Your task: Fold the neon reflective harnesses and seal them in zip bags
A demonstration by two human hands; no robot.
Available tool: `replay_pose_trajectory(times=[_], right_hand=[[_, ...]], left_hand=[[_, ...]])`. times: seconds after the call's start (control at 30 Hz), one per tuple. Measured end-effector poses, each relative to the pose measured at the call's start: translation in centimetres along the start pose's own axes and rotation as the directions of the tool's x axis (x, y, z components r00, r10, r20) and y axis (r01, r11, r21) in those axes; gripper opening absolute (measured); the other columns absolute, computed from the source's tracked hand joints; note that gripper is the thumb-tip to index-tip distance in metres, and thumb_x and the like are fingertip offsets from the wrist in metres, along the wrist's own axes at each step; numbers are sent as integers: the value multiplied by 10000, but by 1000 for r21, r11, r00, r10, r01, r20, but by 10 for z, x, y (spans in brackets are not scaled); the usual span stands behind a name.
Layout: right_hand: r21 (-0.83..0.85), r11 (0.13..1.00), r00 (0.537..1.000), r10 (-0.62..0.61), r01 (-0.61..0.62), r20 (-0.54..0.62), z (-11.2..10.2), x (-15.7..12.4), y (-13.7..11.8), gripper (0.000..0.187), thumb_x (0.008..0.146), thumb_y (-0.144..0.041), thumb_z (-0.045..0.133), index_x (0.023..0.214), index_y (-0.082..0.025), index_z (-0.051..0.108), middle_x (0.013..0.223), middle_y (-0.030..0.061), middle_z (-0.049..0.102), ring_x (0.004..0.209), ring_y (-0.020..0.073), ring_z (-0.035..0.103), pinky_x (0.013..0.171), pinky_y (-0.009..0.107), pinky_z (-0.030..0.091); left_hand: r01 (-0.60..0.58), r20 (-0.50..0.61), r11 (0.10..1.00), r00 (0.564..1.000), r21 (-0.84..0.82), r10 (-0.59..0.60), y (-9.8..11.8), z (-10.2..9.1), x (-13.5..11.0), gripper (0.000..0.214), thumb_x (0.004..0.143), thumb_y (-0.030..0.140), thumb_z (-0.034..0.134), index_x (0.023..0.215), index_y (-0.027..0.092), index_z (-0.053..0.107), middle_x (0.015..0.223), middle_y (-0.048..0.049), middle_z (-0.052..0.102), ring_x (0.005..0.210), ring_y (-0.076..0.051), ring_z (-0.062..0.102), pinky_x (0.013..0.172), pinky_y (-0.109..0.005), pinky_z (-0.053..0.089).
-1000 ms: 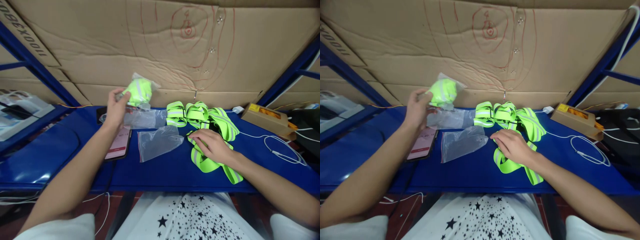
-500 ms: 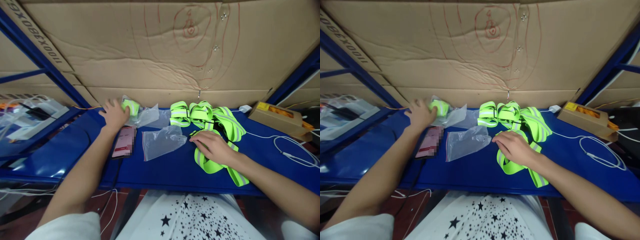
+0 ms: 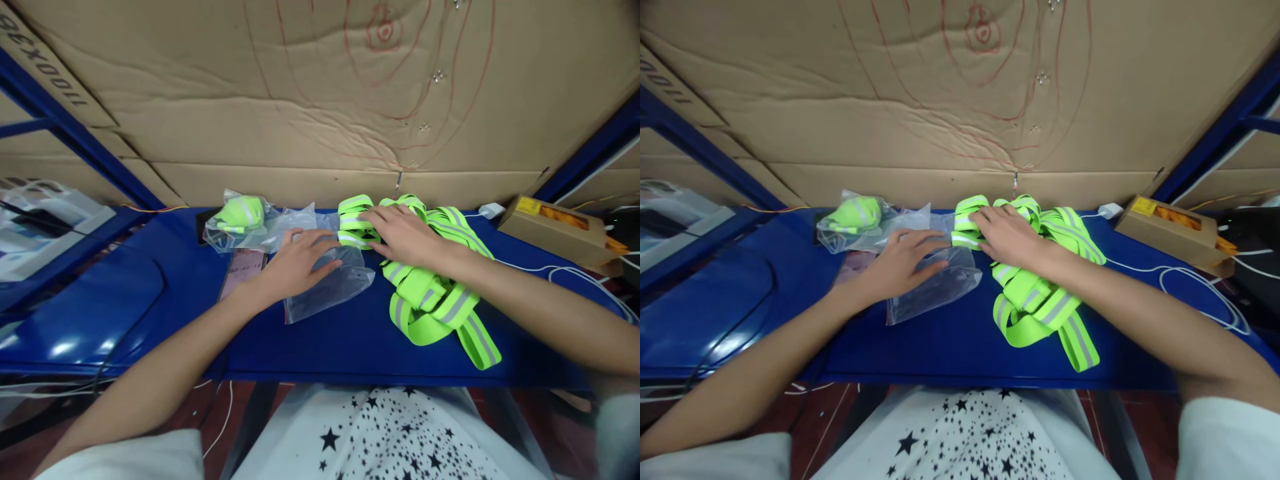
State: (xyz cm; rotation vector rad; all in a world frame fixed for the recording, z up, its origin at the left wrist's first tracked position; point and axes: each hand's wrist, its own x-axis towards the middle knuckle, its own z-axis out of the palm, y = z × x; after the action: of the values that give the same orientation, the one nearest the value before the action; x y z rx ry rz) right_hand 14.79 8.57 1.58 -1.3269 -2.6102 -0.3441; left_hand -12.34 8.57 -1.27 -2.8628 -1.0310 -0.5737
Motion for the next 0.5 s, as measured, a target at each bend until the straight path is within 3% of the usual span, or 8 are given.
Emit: replay_pose_trajectory(times=[0.1,0.17,0.2,0.27,0.37,0.5], right_hand=[[-36,993,953,116,-111,280,2,55,20,1026,791,-346,837,1630,-110,294,1676,279,251,1535,465,316,1221,623,294],[-72,975,897,221,-209,382,3,84,32,1165,698,-376,901,1653,-185,261,1714,224,186,1567,479,232,1235,685,238],[-61,974,891,224,-218,395,2,95,38,1137,689,-384,900,1641,-214,303,1711,194,226,1556,485,257,1224,700,252],[11,984,902,157,-176,403,-2,108,47,910,747,-321,842,1566,-225,458,1635,142,422,1484,448,420,1199,646,354],[125,989,933,31,-81,359,-19,109,58,577,876,-116,606,1448,-192,597,1465,65,629,1330,265,613,1137,396,480],[309,944,993,106,-116,52,-55,92,66,507,873,-57,411,1297,-112,683,1239,31,749,1099,136,692,985,257,511]], left_hand=[[-11,28,1000,1000,-10,11,-4,1,0,338,1050,424,503,1253,217,676,1381,-124,663,1315,-309,598,1157,-501,315],[-20,27,1000,999,-2,20,-7,3,1,312,1053,399,500,1230,219,684,1361,-111,676,1289,-297,618,1153,-497,326],[-25,23,1000,999,-1,25,-8,4,1,306,1054,389,500,1233,221,682,1351,-105,682,1275,-290,627,1151,-496,333],[-33,5,999,999,-5,33,-8,5,1,305,1056,373,497,1262,224,665,1334,-97,691,1261,-281,635,1147,-493,343],[-44,-25,999,999,-6,43,-4,3,1,310,1054,353,497,1291,214,641,1350,-106,683,1276,-282,628,1136,-489,361],[-60,-79,998,995,-21,58,0,-1,2,333,1054,339,493,1329,191,608,1369,-120,674,1269,-288,632,1102,-476,403]])
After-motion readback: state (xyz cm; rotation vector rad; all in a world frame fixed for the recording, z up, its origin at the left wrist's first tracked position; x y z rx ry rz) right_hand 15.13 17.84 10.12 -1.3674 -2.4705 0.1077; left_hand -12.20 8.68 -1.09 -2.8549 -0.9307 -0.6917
